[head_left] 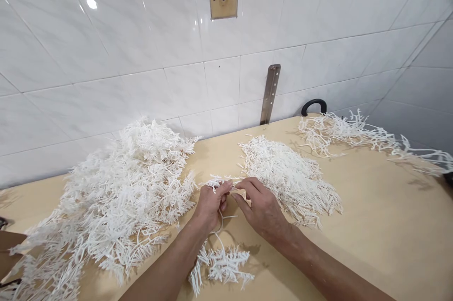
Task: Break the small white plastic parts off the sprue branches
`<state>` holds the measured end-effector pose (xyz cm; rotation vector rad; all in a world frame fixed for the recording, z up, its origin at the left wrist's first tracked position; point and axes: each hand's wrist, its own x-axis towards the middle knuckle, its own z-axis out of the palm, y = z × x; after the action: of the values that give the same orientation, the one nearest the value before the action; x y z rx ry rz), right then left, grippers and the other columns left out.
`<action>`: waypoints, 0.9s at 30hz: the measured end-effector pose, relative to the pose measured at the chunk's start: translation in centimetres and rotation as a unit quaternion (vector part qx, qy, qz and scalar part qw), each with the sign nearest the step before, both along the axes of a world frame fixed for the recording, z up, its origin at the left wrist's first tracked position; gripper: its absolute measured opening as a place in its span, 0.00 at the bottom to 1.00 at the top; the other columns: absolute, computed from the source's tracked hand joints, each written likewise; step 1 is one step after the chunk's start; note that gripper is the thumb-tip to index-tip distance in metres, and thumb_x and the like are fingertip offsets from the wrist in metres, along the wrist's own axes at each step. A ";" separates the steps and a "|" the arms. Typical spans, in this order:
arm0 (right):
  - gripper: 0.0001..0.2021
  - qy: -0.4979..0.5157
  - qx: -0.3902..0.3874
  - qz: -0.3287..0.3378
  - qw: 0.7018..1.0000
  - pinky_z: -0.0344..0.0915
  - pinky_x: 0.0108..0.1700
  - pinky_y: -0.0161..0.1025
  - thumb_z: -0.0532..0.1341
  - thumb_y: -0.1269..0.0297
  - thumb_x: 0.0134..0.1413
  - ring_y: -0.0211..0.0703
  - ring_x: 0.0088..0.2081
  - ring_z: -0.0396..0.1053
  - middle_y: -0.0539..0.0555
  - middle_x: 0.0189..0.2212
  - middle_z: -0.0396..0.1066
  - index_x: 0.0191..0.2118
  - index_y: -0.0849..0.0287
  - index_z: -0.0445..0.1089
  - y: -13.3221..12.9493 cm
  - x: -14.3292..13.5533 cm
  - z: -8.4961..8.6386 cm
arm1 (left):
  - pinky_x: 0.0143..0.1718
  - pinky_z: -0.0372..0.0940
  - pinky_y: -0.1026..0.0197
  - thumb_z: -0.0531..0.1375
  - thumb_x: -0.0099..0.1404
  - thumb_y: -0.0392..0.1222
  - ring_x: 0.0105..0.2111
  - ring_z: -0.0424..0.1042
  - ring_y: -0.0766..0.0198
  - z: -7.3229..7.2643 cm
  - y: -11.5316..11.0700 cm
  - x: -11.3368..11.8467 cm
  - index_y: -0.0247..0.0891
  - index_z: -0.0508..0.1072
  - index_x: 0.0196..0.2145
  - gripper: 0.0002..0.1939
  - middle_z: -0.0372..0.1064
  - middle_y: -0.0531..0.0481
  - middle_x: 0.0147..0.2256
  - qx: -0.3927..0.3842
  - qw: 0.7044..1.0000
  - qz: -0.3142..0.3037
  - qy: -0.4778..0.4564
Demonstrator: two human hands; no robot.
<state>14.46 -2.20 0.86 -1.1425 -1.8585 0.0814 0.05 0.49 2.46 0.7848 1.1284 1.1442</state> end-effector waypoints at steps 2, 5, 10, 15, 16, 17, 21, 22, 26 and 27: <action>0.03 0.002 -0.005 -0.006 1.000 0.67 0.35 0.41 0.57 0.67 0.65 0.43 0.33 0.69 0.56 0.37 0.70 0.42 0.58 0.68 0.1 -0.3 -0.3 | 0.16 0.46 0.67 0.73 0.44 0.49 0.16 0.50 0.74 -0.1 0.1 -0.1 0.36 0.63 0.16 0.22 0.52 0.59 0.14 -0.003 1.000 -0.013 0.003; 0.04 0.033 -0.023 -0.002 0.999 0.67 0.34 0.40 0.57 0.65 0.65 0.40 0.29 0.68 0.55 0.34 0.70 0.39 0.57 0.69 0.3 -0.4 -0.6 | 0.16 0.46 0.68 0.72 0.45 0.47 0.16 0.50 0.74 -0.1 0.1 -0.3 0.36 0.63 0.16 0.21 0.51 0.59 0.14 -0.004 1.000 -0.029 0.011; 0.05 0.097 -0.081 -0.003 0.992 0.68 0.32 0.39 0.60 0.65 0.62 0.41 0.29 0.70 0.53 0.32 0.73 0.36 0.57 0.73 0.3 -0.4 -0.6 | 0.17 0.48 0.67 0.73 0.46 0.51 0.16 0.52 0.74 0.0 -0.1 -0.3 0.35 0.64 0.15 0.23 0.53 0.58 0.14 0.019 0.999 -0.028 0.037; 0.07 0.118 -0.086 -0.009 0.989 0.68 0.32 0.39 0.59 0.65 0.61 0.43 0.30 0.72 0.53 0.29 0.75 0.34 0.56 0.74 0.4 -0.3 -0.6 | 0.17 0.47 0.67 0.73 0.45 0.53 0.16 0.50 0.74 0.1 -0.2 -0.2 0.36 0.64 0.16 0.24 0.51 0.59 0.14 0.015 0.998 -0.030 0.046; 0.07 0.109 -0.073 -0.009 0.991 0.68 0.33 0.39 0.59 0.66 0.61 0.43 0.31 0.72 0.53 0.29 0.75 0.34 0.56 0.74 0.5 -0.3 -0.6 | 0.17 0.47 0.67 0.73 0.45 0.52 0.16 0.49 0.74 0.1 -0.2 -0.3 0.36 0.63 0.15 0.24 0.50 0.60 0.14 0.012 0.999 -0.030 0.044; 0.07 0.097 -0.062 -0.010 0.993 0.68 0.34 0.40 0.59 0.67 0.61 0.43 0.31 0.71 0.53 0.30 0.75 0.34 0.57 0.74 0.4 -0.3 -0.7 | 0.17 0.46 0.67 0.73 0.45 0.51 0.16 0.49 0.74 0.0 -0.2 -0.3 0.36 0.63 0.15 0.24 0.50 0.60 0.14 0.010 0.999 -0.030 0.042; 0.07 0.058 -0.047 -0.025 0.997 0.65 0.34 0.39 0.58 0.70 0.61 0.41 0.29 0.70 0.53 0.29 0.73 0.34 0.57 0.72 0.4 -0.4 -0.8 | 0.17 0.45 0.66 0.72 0.46 0.51 0.15 0.48 0.74 0.1 -0.3 -0.1 0.36 0.62 0.15 0.24 0.49 0.60 0.13 0.016 0.997 -0.025 0.065; 0.07 0.053 -0.051 -0.030 0.997 0.65 0.34 0.39 0.58 0.70 0.61 0.42 0.28 0.70 0.53 0.29 0.73 0.34 0.57 0.72 0.4 -0.4 -0.8 | 0.17 0.44 0.66 0.71 0.46 0.52 0.15 0.48 0.74 0.2 -0.4 0.0 0.36 0.62 0.15 0.24 0.49 0.60 0.13 0.021 0.996 -0.019 0.079; 0.07 0.081 -0.114 -0.043 0.989 0.64 0.31 0.39 0.59 0.69 0.57 0.43 0.27 0.70 0.52 0.26 0.74 0.31 0.56 0.72 0.7 -0.5 -0.9 | 0.19 0.46 0.65 0.70 0.48 0.52 0.16 0.49 0.73 0.9 -1.0 0.5 0.37 0.61 0.14 0.24 0.50 0.59 0.13 0.055 0.990 0.005 0.127; 0.07 0.099 -0.140 -0.045 0.984 0.65 0.31 0.39 0.59 0.67 0.57 0.43 0.27 0.70 0.52 0.26 0.74 0.30 0.56 0.73 0.8 -0.5 -1.0 | 0.20 0.47 0.64 0.70 0.48 0.52 0.16 0.50 0.72 1.0 -1.2 0.7 0.37 0.61 0.14 0.24 0.50 0.59 0.13 0.064 0.989 0.008 0.132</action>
<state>13.94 -1.45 -0.10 -1.3568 -1.6512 0.4004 0.72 -0.67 3.46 1.0529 1.2909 1.1585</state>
